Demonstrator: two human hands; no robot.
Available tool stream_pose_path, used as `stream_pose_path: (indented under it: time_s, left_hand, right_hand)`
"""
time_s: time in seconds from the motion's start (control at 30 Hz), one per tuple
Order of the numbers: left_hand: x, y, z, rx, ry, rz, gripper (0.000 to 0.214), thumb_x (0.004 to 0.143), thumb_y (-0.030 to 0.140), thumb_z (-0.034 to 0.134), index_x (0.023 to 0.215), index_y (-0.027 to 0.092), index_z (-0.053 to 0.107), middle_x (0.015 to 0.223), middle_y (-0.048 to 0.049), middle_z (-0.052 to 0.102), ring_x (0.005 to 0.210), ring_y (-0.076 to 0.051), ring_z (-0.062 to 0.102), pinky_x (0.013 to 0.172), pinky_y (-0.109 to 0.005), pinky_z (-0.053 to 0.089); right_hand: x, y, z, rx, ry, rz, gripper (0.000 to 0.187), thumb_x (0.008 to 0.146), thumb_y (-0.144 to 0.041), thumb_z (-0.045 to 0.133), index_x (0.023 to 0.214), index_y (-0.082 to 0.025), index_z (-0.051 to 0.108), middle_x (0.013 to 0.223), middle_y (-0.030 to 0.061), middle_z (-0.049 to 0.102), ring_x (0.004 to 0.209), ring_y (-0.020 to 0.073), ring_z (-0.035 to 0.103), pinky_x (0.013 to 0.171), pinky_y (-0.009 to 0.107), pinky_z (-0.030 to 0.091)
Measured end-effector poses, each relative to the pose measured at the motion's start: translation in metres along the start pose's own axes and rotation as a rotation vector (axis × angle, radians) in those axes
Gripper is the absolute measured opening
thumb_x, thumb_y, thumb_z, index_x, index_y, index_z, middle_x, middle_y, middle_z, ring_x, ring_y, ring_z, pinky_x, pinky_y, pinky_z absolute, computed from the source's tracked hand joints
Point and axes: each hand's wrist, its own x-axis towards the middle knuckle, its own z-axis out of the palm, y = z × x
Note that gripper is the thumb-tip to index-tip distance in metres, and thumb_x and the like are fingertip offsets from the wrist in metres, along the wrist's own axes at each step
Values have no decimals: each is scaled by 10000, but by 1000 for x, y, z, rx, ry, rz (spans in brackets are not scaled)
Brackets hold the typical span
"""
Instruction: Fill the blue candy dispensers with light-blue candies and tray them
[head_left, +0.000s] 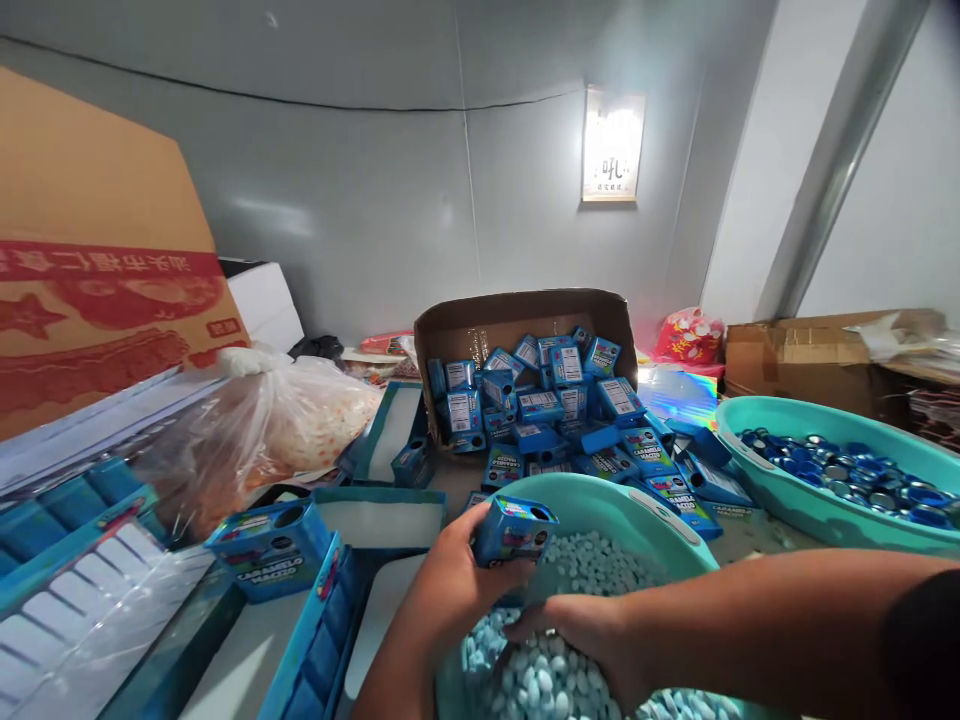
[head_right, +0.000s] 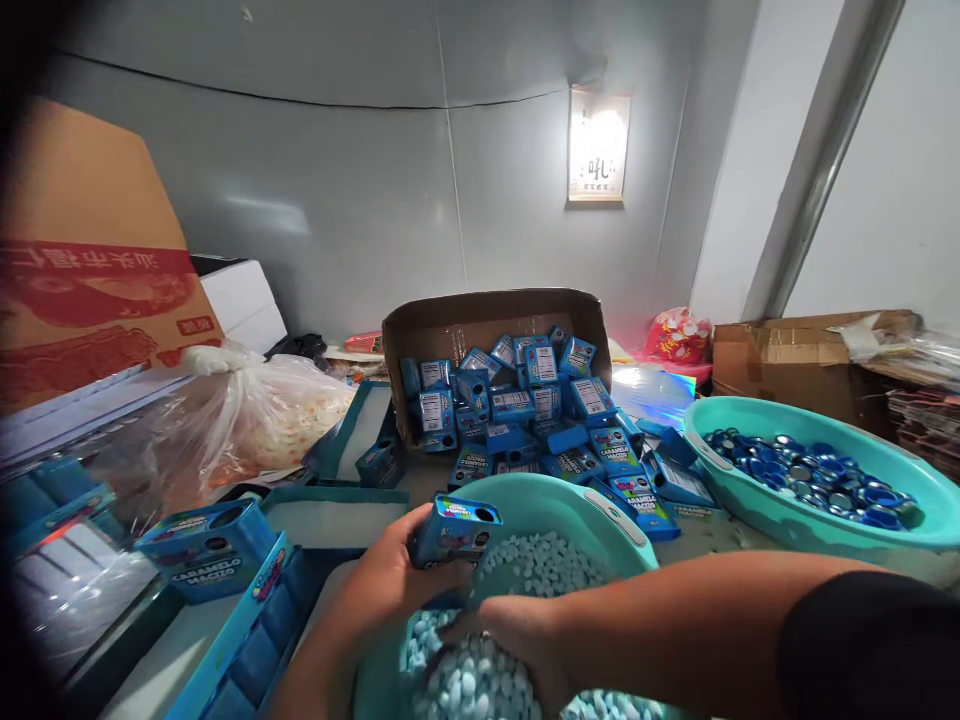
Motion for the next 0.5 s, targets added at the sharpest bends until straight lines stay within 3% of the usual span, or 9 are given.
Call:
stream_pose_path:
  time_s: [0.1,0.27,0.4,0.5]
  left_hand:
    - [-1,-1,0,-59,70,65,474,711,359,749,1118,163,605,1041,-67,721,989,-254,662,873,-323,507]
    - [1,-5,3,-190,268,56,585,670,333,763,1179,189,513,1075,-57,699,1010,-238,656,875,-309,515]
    - [5,-12,6,-201,317,59,552,655,352,751,1114,203,484,938,-22,681,903,-211,655,827,-296,504]
    - [7,-16,7,-158,283,32,565,647,331,744,1118,208,458,929,-24,675,888,-210,656,820,-295,498]
  right_hand:
    - [-10,-10,3,228,-53,-91,348,863,-362,461,631,-174,640,739,77,678,654,145,628,658,263,504]
    - [-16,-15,-1,343,-168,-155,336,869,-341,433,723,-144,663,686,84,631,573,153,611,525,235,477]
    - [-17,-15,-8,316,-164,-219,322,860,-371,484,780,-116,663,710,94,631,631,153,654,481,188,458]
    - [-20,-15,-14,376,-156,-295,321,821,-424,541,831,-116,632,697,84,622,638,166,671,464,173,438]
